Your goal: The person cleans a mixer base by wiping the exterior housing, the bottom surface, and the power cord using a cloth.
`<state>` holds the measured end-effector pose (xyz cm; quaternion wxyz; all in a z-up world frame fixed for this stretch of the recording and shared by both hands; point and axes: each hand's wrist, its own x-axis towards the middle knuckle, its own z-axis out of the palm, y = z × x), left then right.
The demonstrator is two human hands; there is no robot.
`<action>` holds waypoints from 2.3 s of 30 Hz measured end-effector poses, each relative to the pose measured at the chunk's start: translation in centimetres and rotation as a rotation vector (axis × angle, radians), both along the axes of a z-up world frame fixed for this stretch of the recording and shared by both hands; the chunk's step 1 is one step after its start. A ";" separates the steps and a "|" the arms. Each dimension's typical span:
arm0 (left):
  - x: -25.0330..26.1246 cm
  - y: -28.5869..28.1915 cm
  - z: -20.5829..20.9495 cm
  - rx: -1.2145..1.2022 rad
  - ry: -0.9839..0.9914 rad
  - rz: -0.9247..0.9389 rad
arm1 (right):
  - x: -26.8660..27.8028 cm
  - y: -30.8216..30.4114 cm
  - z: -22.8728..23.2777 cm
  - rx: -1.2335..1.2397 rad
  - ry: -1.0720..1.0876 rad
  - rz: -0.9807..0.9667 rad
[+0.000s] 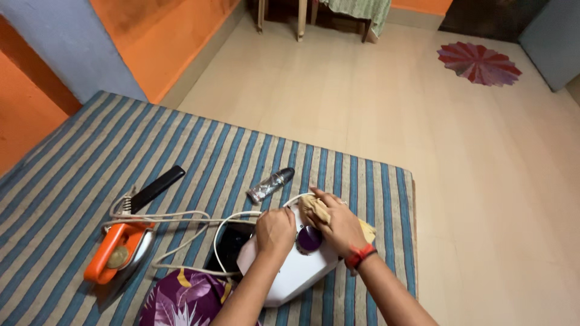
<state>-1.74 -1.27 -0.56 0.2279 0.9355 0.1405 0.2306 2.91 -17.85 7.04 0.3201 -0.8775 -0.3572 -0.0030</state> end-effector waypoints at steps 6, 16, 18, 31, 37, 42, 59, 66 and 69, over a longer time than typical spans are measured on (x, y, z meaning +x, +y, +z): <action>0.2 0.8 1.8 -0.099 0.138 0.074 | 3.1 2.3 0.1 -0.018 0.086 0.040; -3.5 -4.3 5.0 0.142 0.342 0.119 | 2.3 -0.6 -2.0 0.021 -0.049 -0.102; -2.7 -3.6 5.1 0.081 0.377 0.106 | 1.8 -0.6 -2.0 -0.008 -0.103 -0.115; 0.0 -2.9 3.8 0.095 0.307 -0.013 | -4.5 -5.5 -7.5 -0.021 -0.293 -0.244; -0.8 -2.1 4.0 0.097 0.184 -0.053 | -9.2 -6.1 -7.8 -0.066 -0.368 -0.248; -0.2 -1.7 3.8 0.111 0.149 -0.050 | -11.2 -5.3 -6.5 -0.129 -0.335 -0.293; 1.2 -0.2 2.2 0.031 0.143 -0.025 | -11.4 -10.2 -7.6 1.215 0.858 -0.508; 0.7 -0.4 2.8 0.061 0.155 -0.016 | -3.6 -3.2 -4.6 0.615 0.065 -0.593; 0.6 -0.4 3.1 0.062 0.123 -0.021 | -5.4 -1.4 -5.5 0.243 -0.257 -0.528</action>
